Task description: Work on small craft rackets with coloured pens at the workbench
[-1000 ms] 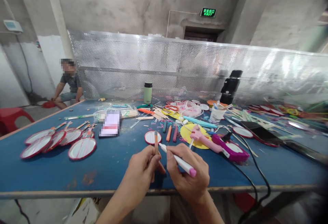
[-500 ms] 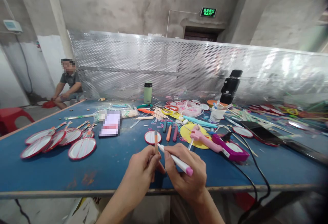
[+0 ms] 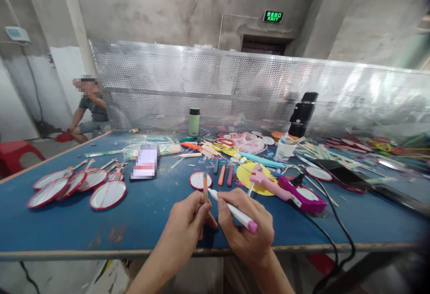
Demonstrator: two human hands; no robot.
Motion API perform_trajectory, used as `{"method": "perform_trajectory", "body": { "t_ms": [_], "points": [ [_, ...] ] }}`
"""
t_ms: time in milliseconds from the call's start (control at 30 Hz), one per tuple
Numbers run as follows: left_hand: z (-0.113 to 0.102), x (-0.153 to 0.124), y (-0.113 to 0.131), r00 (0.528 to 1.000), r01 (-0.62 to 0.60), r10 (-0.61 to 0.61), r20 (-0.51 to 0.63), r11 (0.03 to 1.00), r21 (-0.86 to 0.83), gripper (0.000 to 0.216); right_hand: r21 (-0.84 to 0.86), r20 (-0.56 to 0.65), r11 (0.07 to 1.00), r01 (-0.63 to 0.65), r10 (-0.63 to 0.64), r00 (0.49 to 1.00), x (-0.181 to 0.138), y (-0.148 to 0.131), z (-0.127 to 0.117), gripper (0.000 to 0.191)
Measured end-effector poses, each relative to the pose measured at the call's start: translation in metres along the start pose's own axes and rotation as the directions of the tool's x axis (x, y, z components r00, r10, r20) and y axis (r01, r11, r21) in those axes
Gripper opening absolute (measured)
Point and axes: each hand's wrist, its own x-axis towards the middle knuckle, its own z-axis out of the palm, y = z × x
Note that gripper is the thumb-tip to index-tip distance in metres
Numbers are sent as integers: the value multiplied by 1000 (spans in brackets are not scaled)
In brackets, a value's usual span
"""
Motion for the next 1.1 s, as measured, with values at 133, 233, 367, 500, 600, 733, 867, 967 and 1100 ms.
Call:
{"method": "perform_trajectory", "body": {
  "t_ms": [133, 233, 367, 500, 600, 733, 867, 967, 1100],
  "points": [
    [1, -1, -2, 1000, -7, 7, 2, 1000, 8, 33, 15, 13, 1000, 14, -15, 1000, 0, -1, 0, 11],
    [1, 0, -4, 1000, -18, 18, 2, 1000, 2, 35, 9, 21, 1000, 24, -24, 999, 0, -1, 0, 10],
    [0, 0, -4, 1000, -13, 13, 3, 1000, -3, 34, -28, -5, 999, 27, -27, 1000, 0, -1, -1, 10],
    [0, 0, -2, 1000, -18, 18, 4, 1000, -5, 34, -16, 8, 999, 33, -33, 999, -2, 0, -1, 10],
    [1, 0, -1, 1000, -13, 13, 1, 1000, -6, 34, -19, 28, 999, 31, -31, 999, -2, 0, -2, 10],
    [1, 0, -2, 1000, -10, 10, 2, 1000, -14, 34, -32, 14, 999, 27, -27, 1000, -1, -1, -2, 11],
    [0, 0, -2, 1000, -9, 9, -2, 1000, -1, 35, -4, 31, 999, 33, -33, 999, -2, -1, -1, 10],
    [0, 0, -1, 1000, -7, 7, -2, 1000, 14, 35, -16, 19, 1000, 13, -13, 1000, -2, -1, -1, 11],
    [0, 0, -1, 1000, -8, 8, -2, 1000, 13, 34, -18, 14, 999, 26, -26, 1000, -2, -2, -1, 10]
  ]
}}
